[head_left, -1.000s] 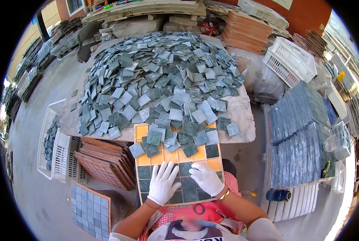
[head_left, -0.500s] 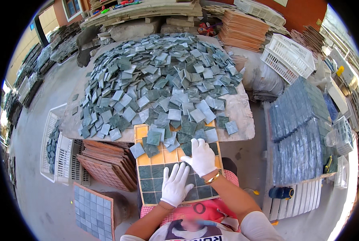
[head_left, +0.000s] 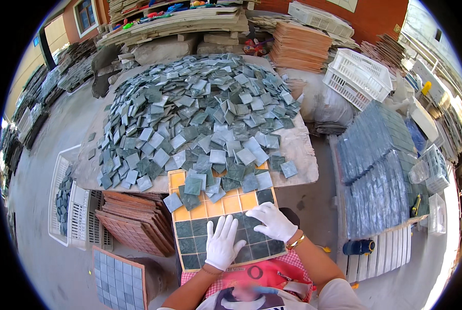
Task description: The person places small square tiles onto a grid board, adjusting their positions to form a pattern. They repeatedly pick tiles from a pile, arrange them on the board, and stack completed boards nearby.
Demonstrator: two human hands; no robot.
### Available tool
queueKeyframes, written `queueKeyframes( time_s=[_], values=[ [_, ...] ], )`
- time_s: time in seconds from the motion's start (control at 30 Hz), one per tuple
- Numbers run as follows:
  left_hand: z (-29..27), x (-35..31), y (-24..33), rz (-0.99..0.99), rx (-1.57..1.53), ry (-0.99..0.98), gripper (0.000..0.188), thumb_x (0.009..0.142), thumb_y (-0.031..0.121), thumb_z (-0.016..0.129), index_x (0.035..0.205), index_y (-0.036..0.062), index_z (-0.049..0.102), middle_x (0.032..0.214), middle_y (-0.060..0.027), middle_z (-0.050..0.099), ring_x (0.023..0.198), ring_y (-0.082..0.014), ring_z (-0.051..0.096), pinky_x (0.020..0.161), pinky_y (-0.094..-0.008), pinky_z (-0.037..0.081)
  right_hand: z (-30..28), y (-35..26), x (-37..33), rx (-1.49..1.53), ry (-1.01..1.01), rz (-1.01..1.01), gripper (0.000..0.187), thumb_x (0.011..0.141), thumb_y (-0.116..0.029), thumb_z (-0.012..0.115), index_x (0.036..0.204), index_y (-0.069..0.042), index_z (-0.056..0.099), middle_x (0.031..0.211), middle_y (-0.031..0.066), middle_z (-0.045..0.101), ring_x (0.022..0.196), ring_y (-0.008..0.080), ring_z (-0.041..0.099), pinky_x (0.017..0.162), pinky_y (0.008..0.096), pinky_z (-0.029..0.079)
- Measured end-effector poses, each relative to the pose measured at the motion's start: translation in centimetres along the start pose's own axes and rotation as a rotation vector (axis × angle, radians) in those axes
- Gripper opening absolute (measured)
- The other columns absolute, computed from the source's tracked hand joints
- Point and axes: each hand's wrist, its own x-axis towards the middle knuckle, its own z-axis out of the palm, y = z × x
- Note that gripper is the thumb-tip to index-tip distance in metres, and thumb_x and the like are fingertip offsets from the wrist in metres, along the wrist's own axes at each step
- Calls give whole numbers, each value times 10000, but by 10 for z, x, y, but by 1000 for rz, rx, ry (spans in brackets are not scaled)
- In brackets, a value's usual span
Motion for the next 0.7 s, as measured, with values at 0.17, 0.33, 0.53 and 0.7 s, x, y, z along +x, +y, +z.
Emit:
queueKeyframes(
  time_s=[0.17,0.33,0.53,0.7],
  values=[
    [9,31,3,59,-66,16,692,806,322,705,1390,41,463,1439,-161,463,1354,-333,403,1128,-552,233,-14,-5,-9,233,163,164,509,784,-132,732,1263,-83,567,1161,113,627,1052,290,610,939,391,498],
    [19,46,6,67,-7,-24,636,795,285,718,1356,74,505,1422,-118,490,1343,-301,420,1127,-540,241,-20,5,-20,350,449,526,360,816,-97,706,1162,-55,616,1094,125,645,915,236,665,790,334,549],
    [18,52,9,58,-57,-5,594,800,264,705,1332,63,535,1413,-122,504,1341,-306,426,1129,-554,227,-8,21,45,-186,444,145,515,769,-84,707,1253,-75,531,1252,129,552,1044,331,584,891,403,496],
    [15,48,3,153,-19,-30,617,838,315,665,1370,52,499,1422,-132,496,1356,-307,413,1130,-574,217,-23,34,74,-229,165,101,549,748,-144,746,1241,-73,517,1199,137,531,1057,352,571,895,413,497]
  ],
)
